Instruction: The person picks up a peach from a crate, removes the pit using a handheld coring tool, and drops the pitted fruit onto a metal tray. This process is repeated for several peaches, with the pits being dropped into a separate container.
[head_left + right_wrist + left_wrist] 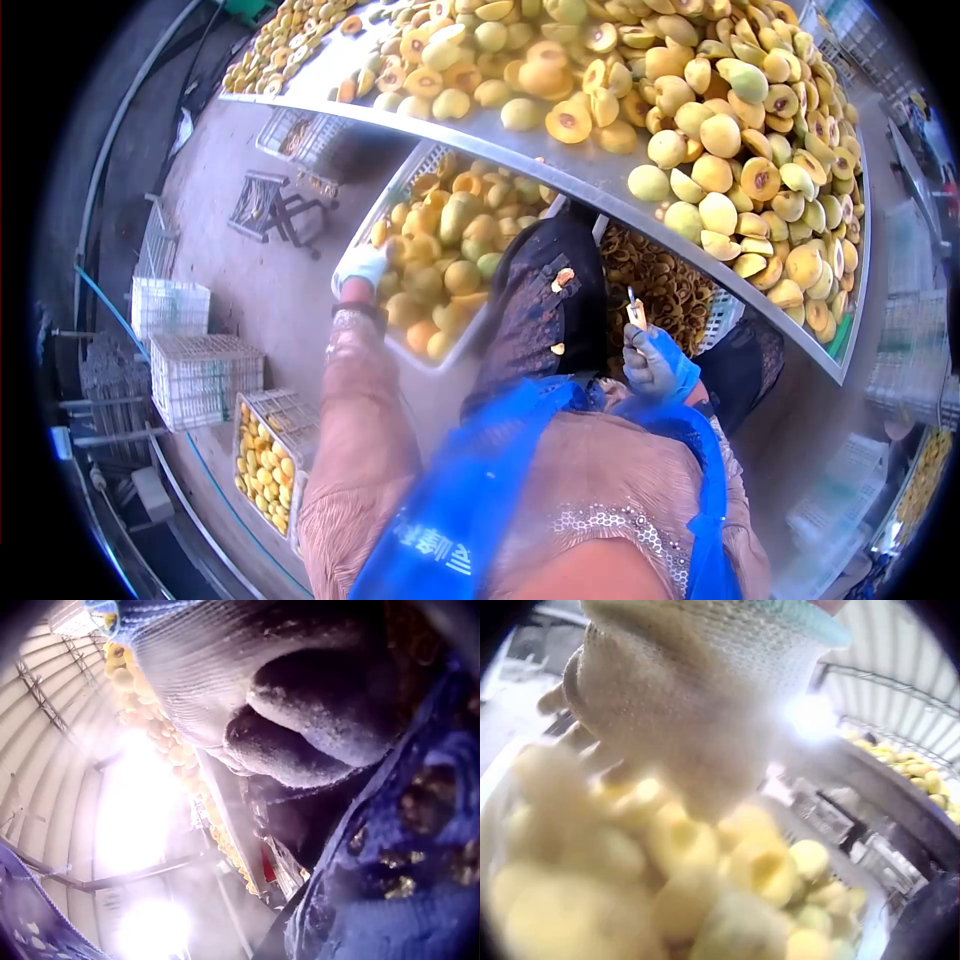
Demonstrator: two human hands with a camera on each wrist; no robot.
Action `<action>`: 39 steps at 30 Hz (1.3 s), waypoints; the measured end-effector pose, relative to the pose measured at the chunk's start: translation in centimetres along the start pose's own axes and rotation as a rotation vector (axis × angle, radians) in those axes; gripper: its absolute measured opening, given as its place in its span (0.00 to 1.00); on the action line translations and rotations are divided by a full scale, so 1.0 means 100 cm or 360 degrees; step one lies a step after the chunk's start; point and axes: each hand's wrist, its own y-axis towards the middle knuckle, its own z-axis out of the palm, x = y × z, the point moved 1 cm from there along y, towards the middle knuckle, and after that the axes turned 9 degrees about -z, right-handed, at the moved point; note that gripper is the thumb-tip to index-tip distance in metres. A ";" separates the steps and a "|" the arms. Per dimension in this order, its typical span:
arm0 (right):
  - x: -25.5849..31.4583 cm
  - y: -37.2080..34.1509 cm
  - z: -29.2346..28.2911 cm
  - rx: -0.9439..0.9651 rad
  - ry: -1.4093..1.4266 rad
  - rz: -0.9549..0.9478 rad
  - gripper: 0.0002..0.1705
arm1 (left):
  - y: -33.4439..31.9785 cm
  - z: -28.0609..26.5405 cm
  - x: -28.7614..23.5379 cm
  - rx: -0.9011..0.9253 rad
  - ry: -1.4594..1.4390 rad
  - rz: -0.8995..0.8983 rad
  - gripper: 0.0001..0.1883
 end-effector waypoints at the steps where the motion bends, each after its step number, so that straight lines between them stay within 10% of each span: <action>1: 0.000 0.001 -0.003 -0.0002 -0.0015 -0.0037 0.12 | -0.010 -0.044 -0.024 -0.0131 -0.0077 -0.0115 0.34; 4: -0.001 -0.004 -0.010 -0.0037 -0.0080 -0.0088 0.12 | -0.028 -0.111 -0.103 -0.1249 -0.0029 0.0815 0.19; 7: 0.004 -0.004 -0.010 -0.0062 -0.0056 -0.0114 0.13 | -0.020 -0.137 -0.212 -0.0867 -0.0911 0.1075 0.25; 12: 0.007 -0.011 -0.010 -0.0122 -0.0020 -0.0162 0.09 | 0.000 -0.092 -0.347 -0.0492 -0.0438 0.1670 0.28; 18: 0.037 -0.027 0.014 -0.0100 -0.0329 -0.0467 0.13 | -0.104 -0.113 -0.334 0.0742 -0.2047 0.0893 0.25; 25: 0.074 -0.040 0.078 0.0111 -0.0461 -0.0676 0.18 | -0.193 -0.098 -0.283 0.0886 -0.2302 0.1257 0.21; 28: 0.075 -0.042 0.081 0.0102 -0.0999 -0.0862 0.12 | -0.203 -0.065 -0.281 -0.0586 -0.1759 0.1743 0.18; 33: 0.066 -0.051 0.096 0.0068 -0.0610 -0.0766 0.16 | -0.260 -0.066 -0.278 0.0708 -0.2651 0.0999 0.20; 39: 0.051 -0.052 0.094 0.0017 -0.0629 -0.0704 0.19 | -0.265 -0.039 -0.286 0.0476 -0.2847 0.1044 0.20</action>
